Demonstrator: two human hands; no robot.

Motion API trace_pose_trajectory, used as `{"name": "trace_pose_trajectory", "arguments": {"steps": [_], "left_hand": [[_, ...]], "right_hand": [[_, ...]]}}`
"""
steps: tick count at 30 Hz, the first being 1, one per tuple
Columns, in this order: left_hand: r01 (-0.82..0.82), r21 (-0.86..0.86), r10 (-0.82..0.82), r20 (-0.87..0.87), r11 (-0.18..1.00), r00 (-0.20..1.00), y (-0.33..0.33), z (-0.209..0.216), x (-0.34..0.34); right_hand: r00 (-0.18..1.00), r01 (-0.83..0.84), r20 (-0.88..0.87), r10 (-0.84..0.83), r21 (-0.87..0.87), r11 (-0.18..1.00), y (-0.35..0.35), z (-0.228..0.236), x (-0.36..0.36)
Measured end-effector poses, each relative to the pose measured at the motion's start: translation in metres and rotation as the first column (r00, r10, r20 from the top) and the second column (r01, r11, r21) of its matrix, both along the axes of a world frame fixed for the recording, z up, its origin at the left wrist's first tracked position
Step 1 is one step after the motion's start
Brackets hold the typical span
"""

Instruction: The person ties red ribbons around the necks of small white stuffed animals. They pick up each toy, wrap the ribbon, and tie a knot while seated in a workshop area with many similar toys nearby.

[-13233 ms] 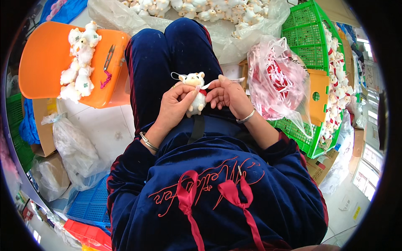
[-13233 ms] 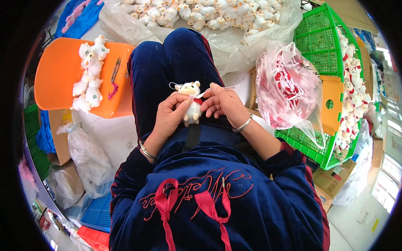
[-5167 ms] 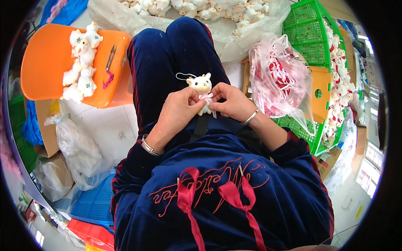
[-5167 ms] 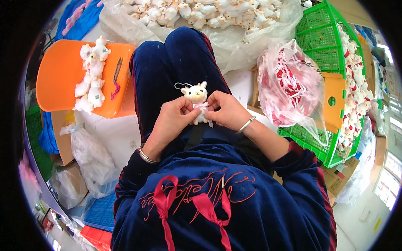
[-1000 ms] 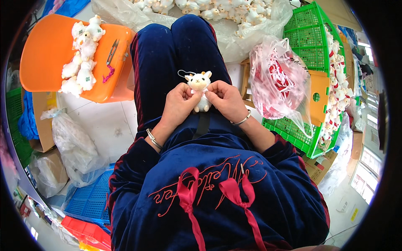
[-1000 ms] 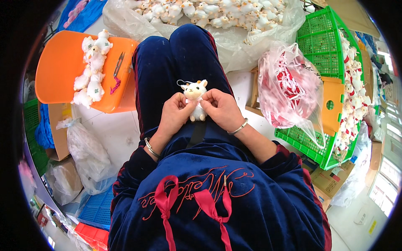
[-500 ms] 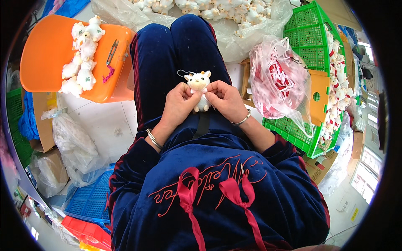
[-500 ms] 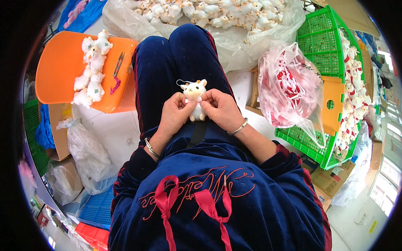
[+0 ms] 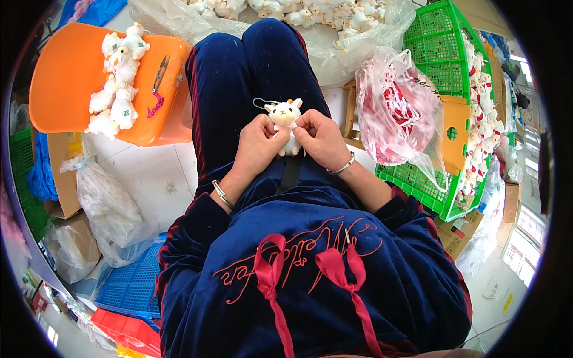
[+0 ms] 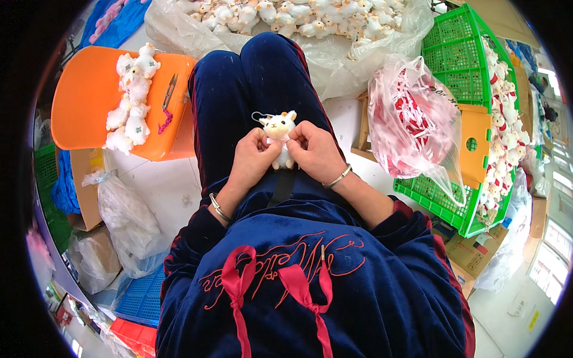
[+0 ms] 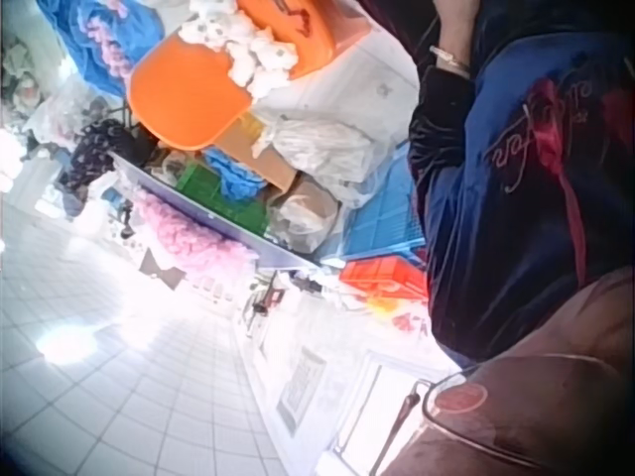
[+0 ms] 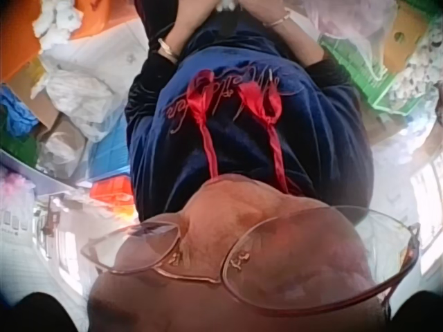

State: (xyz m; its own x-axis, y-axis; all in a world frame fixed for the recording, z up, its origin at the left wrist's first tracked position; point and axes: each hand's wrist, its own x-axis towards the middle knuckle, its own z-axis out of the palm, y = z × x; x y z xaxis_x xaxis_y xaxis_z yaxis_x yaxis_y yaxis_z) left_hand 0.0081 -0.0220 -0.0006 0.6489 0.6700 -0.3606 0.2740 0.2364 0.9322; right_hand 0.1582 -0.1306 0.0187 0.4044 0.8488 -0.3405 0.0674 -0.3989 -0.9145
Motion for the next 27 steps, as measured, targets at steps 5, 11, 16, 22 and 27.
{"name": "trace_pose_trajectory", "arguments": {"steps": [5, 11, 16, 22, 27], "left_hand": [[0.002, 0.004, -0.002, -0.039, 1.0, 0.999, 0.0, 0.006, 0.004], [-0.008, 0.052, 0.01, -0.032, 0.999, 0.999, -0.001, -0.001, 0.004], [-0.004, 0.055, 0.005, -0.009, 0.998, 1.0, -0.002, -0.001, 0.003], [-0.004, 0.057, 0.003, 0.004, 0.998, 1.0, -0.003, -0.002, 0.004], [-0.004, 0.05, 0.004, -0.004, 0.999, 1.0, -0.002, 0.002, 0.004]], "right_hand": [[0.993, 0.02, 0.118, -0.02, 0.0, 1.0, -0.001, -0.004, -0.006], [0.995, 0.057, 0.085, -0.059, 0.024, 0.998, -0.002, -0.002, -0.007], [0.949, -0.034, 0.315, 0.009, 0.072, 0.997, 0.004, 0.024, -0.005], [0.854, -0.146, 0.517, 0.05, 0.146, 0.978, 0.003, 0.024, -0.004], [0.837, -0.172, 0.544, 0.063, 0.153, 0.973, 0.004, 0.027, -0.003]]}}
